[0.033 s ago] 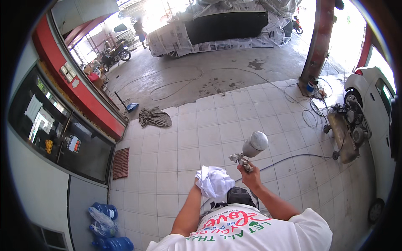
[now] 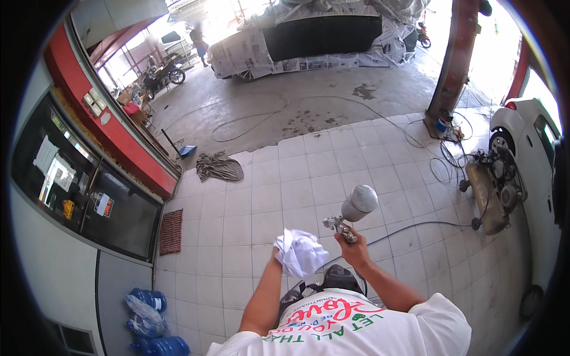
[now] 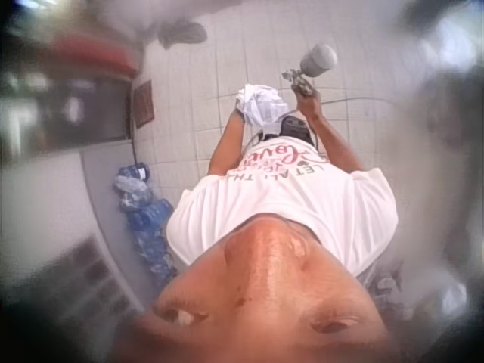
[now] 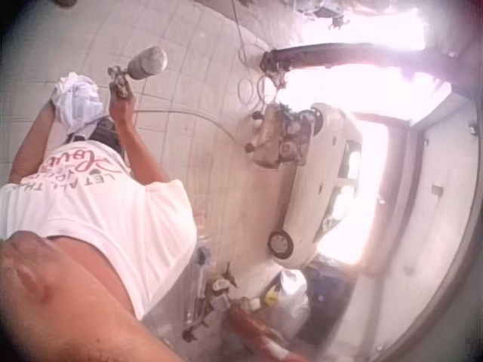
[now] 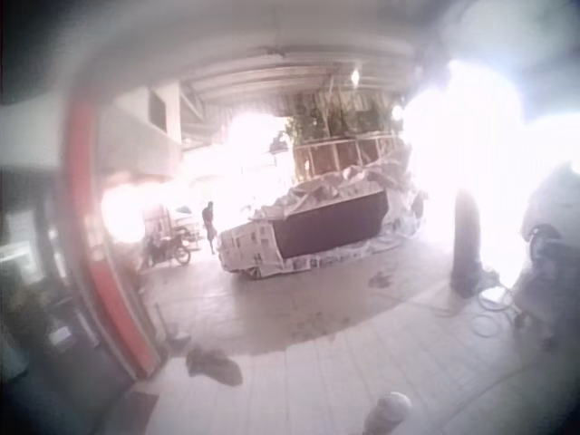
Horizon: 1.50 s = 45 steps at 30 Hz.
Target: The person wipes a car hood with a cloth and spray can, then uses a paint sprayer to apply paint to the hood. The car is masked with newspaper and plastic sheeting. The person moves around the garage to retrieve tools and materials.
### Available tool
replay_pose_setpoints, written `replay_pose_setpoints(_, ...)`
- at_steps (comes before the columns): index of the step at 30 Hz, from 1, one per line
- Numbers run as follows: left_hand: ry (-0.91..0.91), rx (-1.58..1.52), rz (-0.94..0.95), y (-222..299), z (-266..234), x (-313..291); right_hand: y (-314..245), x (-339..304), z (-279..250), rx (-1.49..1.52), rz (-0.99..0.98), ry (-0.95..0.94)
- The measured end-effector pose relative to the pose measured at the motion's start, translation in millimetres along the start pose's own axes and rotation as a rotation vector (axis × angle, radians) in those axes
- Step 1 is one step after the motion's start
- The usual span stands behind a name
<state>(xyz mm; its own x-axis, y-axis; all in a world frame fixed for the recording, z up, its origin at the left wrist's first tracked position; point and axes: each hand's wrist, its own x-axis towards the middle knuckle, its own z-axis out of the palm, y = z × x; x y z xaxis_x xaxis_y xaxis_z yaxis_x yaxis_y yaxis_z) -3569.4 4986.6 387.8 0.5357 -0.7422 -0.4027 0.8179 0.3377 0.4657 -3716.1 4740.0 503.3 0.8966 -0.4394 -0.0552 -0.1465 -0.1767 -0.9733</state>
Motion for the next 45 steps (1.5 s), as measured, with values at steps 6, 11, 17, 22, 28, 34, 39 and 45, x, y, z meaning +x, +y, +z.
replay_pose_setpoints(6,0.416,0.478,0.085,229.2,52.1,153.7,-45.6,214.4,90.2,-0.138,-0.179,-0.140)
replay_pose_setpoints(11,0.400,1.514,0.622,365.2,20.9,270.0,-71.2,392.7,188.2,-0.267,-0.249,-0.209)
replay_pose_setpoints(17,0.460,1.433,0.674,578.5,-25.6,380.4,-142.5,588.9,311.4,-0.229,-0.134,-0.187)
replay_pose_setpoints(22,0.433,1.335,0.767,736.5,-66.6,467.1,-184.0,736.2,406.2,-0.165,-0.110,-0.114)
replay_pose_setpoints(28,0.357,0.929,0.751,967.0,-215.6,598.5,-195.9,951.8,545.1,-0.035,-0.167,-0.063)
replay_pose_setpoints(34,1.296,0.825,0.363,1103.0,-580.0,499.7,-255.7,1182.2,717.5,0.056,-0.138,-0.239)
replay_pose_setpoints(39,1.637,0.355,-0.004,1099.9,-606.7,401.3,-305.0,1375.4,834.9,-0.132,-0.132,-0.290)
replay_pose_setpoints(45,1.660,0.079,-0.096,1209.0,-679.2,465.9,-335.2,1570.6,1031.8,-0.097,-0.130,-0.315)
